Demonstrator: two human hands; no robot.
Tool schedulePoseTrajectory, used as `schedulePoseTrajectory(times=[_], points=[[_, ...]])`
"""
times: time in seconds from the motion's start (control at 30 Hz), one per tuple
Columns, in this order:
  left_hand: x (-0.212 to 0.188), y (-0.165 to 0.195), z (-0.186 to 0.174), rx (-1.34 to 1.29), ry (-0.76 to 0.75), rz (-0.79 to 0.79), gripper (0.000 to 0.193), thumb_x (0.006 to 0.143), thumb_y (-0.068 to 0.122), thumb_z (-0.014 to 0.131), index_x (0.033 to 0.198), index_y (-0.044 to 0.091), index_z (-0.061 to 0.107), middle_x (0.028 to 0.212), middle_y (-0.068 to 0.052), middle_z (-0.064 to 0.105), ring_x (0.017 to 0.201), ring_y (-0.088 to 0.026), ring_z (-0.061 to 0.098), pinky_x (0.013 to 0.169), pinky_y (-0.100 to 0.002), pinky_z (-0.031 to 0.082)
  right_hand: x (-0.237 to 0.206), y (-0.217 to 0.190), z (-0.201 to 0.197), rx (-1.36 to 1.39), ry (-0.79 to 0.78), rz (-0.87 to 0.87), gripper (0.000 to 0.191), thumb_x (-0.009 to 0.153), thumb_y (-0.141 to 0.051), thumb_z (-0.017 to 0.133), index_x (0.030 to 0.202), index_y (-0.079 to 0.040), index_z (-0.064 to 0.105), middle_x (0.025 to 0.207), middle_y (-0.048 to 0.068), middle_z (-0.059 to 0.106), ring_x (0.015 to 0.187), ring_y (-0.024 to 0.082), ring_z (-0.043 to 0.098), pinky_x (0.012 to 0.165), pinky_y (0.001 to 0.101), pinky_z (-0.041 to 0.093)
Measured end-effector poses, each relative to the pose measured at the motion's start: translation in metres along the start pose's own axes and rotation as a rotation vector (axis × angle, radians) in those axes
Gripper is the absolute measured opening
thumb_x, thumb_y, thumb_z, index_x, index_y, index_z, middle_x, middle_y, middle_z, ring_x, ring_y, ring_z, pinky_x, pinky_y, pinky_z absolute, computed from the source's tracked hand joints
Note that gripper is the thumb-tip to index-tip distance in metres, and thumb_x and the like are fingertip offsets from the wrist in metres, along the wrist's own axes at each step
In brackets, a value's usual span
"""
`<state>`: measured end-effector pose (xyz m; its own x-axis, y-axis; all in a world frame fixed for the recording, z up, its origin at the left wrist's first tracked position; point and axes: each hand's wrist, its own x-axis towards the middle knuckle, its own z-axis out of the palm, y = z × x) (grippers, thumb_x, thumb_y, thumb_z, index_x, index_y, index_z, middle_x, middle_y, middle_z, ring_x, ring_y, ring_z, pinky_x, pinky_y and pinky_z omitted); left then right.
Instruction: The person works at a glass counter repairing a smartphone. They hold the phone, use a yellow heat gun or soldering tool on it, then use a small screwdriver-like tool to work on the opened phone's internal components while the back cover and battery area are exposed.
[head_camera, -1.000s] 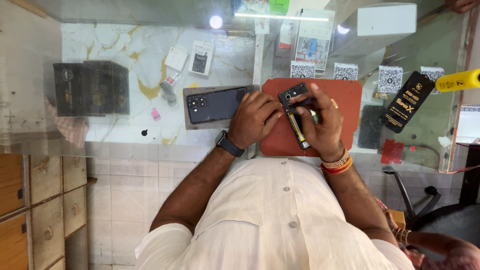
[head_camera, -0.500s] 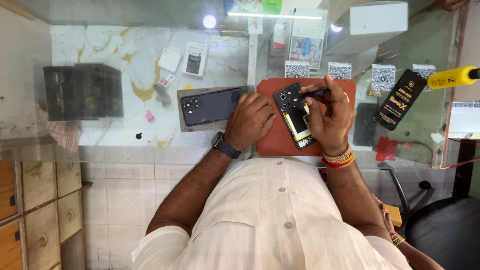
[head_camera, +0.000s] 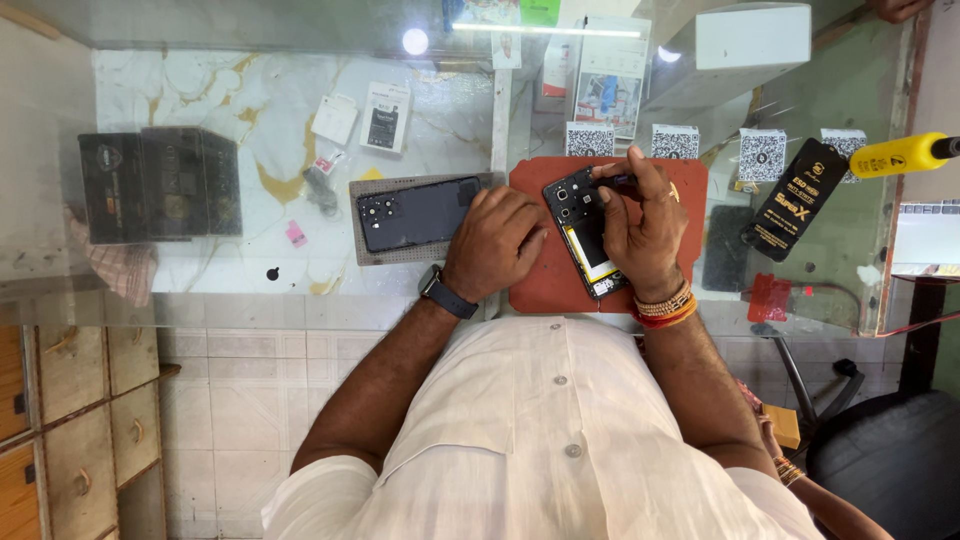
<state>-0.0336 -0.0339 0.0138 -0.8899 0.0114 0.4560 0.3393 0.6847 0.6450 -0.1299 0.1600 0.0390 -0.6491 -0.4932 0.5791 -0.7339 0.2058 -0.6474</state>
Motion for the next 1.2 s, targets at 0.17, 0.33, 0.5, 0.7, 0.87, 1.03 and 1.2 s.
schedulePoseTrajectory(times=[0.17, 0.33, 0.5, 0.7, 0.87, 1.03, 1.2], points=[[0.001, 0.0, 0.0, 0.01, -0.015, 0.004, 0.017, 0.086, 0.011, 0.075, 0.1, 0.006, 0.066, 0.104, -0.009, 0.065, 0.103, -0.028, 0.06, 0.091, -0.043, 0.046, 0.005, -0.001, -0.003, -0.075, -0.011, -0.058, 0.057, 0.098, 0.012, 0.074, 0.147, -0.004, 0.05, 0.107, 0.015, 0.072, 0.099, 0.024, 0.074, 0.085, 0.0317, 0.062], [0.001, 0.001, -0.002, 0.004, -0.029, -0.004, 0.016, 0.085, 0.011, 0.075, 0.098, 0.006, 0.067, 0.104, -0.009, 0.065, 0.103, -0.028, 0.06, 0.091, -0.044, 0.046, 0.014, -0.007, -0.004, -0.166, 0.002, -0.036, 0.047, 0.09, 0.005, 0.084, 0.132, -0.004, 0.065, 0.091, 0.014, 0.074, 0.08, 0.022, 0.069, 0.069, 0.0319, 0.055], [0.002, 0.0, -0.002, 0.017, -0.003, 0.007, 0.019, 0.085, 0.005, 0.072, 0.103, 0.005, 0.067, 0.107, -0.009, 0.065, 0.105, -0.029, 0.06, 0.091, -0.044, 0.045, 0.027, -0.01, -0.005, 0.269, -0.115, 0.02, 0.045, 0.104, 0.013, 0.056, 0.146, -0.001, 0.053, 0.116, 0.016, 0.071, 0.106, 0.027, 0.072, 0.089, 0.0351, 0.06], [-0.004, -0.005, 0.0, -0.079, -0.035, -0.016, 0.036, 0.079, -0.005, 0.064, 0.114, 0.003, 0.068, 0.101, -0.004, 0.069, 0.101, -0.025, 0.059, 0.09, -0.043, 0.044, 0.028, -0.005, -0.004, 0.108, -0.124, -0.046, 0.044, 0.095, 0.008, 0.074, 0.136, -0.006, 0.062, 0.104, 0.013, 0.066, 0.095, 0.023, 0.067, 0.085, 0.0326, 0.056], [-0.005, -0.002, -0.002, -0.069, -0.099, 0.048, 0.041, 0.078, -0.003, 0.067, 0.118, 0.007, 0.07, 0.093, -0.004, 0.067, 0.097, -0.024, 0.058, 0.087, -0.042, 0.043, 0.025, -0.002, -0.006, 0.2, -0.145, 0.087, 0.042, 0.106, 0.014, 0.06, 0.144, -0.003, 0.059, 0.107, 0.009, 0.068, 0.103, 0.019, 0.072, 0.083, 0.0292, 0.059], [-0.004, 0.0, -0.003, -0.03, -0.143, 0.073, 0.046, 0.077, -0.003, 0.067, 0.122, 0.005, 0.07, 0.088, -0.003, 0.066, 0.094, -0.024, 0.058, 0.086, -0.043, 0.042, 0.025, -0.001, -0.005, 0.106, -0.111, 0.0, 0.04, 0.097, 0.008, 0.074, 0.133, -0.005, 0.064, 0.106, 0.013, 0.064, 0.096, 0.021, 0.064, 0.079, 0.0312, 0.054], [-0.005, -0.004, -0.003, -0.077, -0.038, 0.067, 0.042, 0.078, -0.003, 0.064, 0.119, 0.004, 0.067, 0.095, -0.006, 0.068, 0.098, -0.026, 0.058, 0.091, -0.044, 0.044, 0.023, -0.001, -0.005, 0.095, -0.11, -0.004, 0.043, 0.097, 0.009, 0.072, 0.136, -0.007, 0.064, 0.105, 0.012, 0.063, 0.099, 0.022, 0.064, 0.083, 0.0318, 0.054]])
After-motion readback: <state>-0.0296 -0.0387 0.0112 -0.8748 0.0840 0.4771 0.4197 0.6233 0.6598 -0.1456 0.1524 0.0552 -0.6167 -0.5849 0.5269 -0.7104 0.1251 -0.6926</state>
